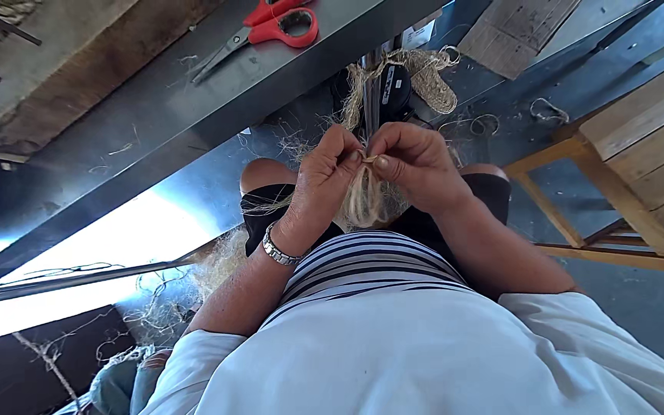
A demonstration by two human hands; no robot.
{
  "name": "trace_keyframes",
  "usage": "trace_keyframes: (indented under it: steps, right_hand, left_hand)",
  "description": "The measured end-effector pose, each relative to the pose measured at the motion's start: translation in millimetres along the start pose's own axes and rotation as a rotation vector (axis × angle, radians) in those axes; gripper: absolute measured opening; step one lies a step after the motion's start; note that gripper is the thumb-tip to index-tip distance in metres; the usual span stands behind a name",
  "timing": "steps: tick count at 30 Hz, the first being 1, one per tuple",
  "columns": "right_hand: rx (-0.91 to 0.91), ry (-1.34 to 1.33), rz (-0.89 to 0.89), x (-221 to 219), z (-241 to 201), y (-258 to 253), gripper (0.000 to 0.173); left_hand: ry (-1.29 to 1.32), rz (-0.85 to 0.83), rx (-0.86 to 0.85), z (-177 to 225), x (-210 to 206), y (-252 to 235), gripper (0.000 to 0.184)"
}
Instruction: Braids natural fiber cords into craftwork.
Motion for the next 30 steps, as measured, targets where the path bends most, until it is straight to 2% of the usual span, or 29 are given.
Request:
trace_keyframes:
  steps: [3,6,9,12,14,16,18,20,23,24,25,27,29,30]
  right_hand:
    - [-0.054,0.38,-0.027,-1.6,-14.3,-1.2,0.012]
    - [-0.033,0.501,0.034,-0.2,-20.7,-1.5,0.009]
    - [0.056,0.295,0.115,5.1,-15.4,0.2,0.003]
    - [0.076,-0.119,0.195,3.9,-1.3,1.3,0.009]
    - [0.059,-0.379,0.195,-2.2,5.6,-0.1,0.013]
    - [0.054,-0.515,0.131,-7.9,7.9,-2.9,0.014]
    - [0.071,-0.504,0.04,-8.5,5.3,-6.6,0.012]
    - [0.078,-0.32,-0.019,-3.5,1.2,-10.1,0.008]
    - [0.057,0.139,0.018,3.0,-10.7,-11.4,0.002]
    - [0.056,0.218,0.046,3.8,-15.4,-10.8,0.001]
    - [0.063,0.216,0.07,4.1,-19.1,-10.3,0.002]
    - [0.097,-0.054,0.045,1.8,-22.0,-11.4,0.005]
    - [0.132,-0.26,-0.089,-5.6,-22.4,-15.1,0.004]
    - [0.14,-0.233,-0.157,-8.2,-22.4,-16.5,0.004]
  left_hand:
    - [-0.243,0.002,-0.038,10.7,0.7,1.3,0.013]
    - [-0.181,0.03,-0.092,10.0,1.4,1.8,0.01]
    - [0.04,0.074,-0.11,2.0,2.6,0.9,0.012]
    - [0.173,0.088,-0.102,-4.4,-2.2,0.1,0.014]
    - [0.417,0.096,-0.07,-8.3,-7.1,-0.1,0.019]
    - [0.665,0.086,-0.062,-8.2,-9.5,-0.6,0.022]
    - [0.755,0.078,-0.066,-6.0,-10.6,-1.4,0.023]
    - [0.705,0.089,-0.085,-3.2,-9.5,-3.4,0.023]
    - [0.339,0.148,-0.184,-0.1,-0.4,-5.0,0.019]
    - [0.265,0.151,-0.209,0.8,1.2,-5.3,0.018]
    - [0.256,0.145,-0.218,1.7,1.5,-6.0,0.018]
    - [0.406,0.113,-0.187,3.7,-1.6,-8.4,0.021]
    - [0.611,0.058,-0.144,6.3,-7.5,-11.4,0.023]
    - [0.666,0.046,-0.124,7.9,-8.9,-12.5,0.023]
Point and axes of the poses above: each hand's wrist, its own y-axis away from the middle knuckle, its own x-axis out of the back of the hand, z = x × y, the point moved 7 cm from there along -y, towards the middle knuckle, and after that the axes turned 14 degrees about -z, right-handed, at the moved point
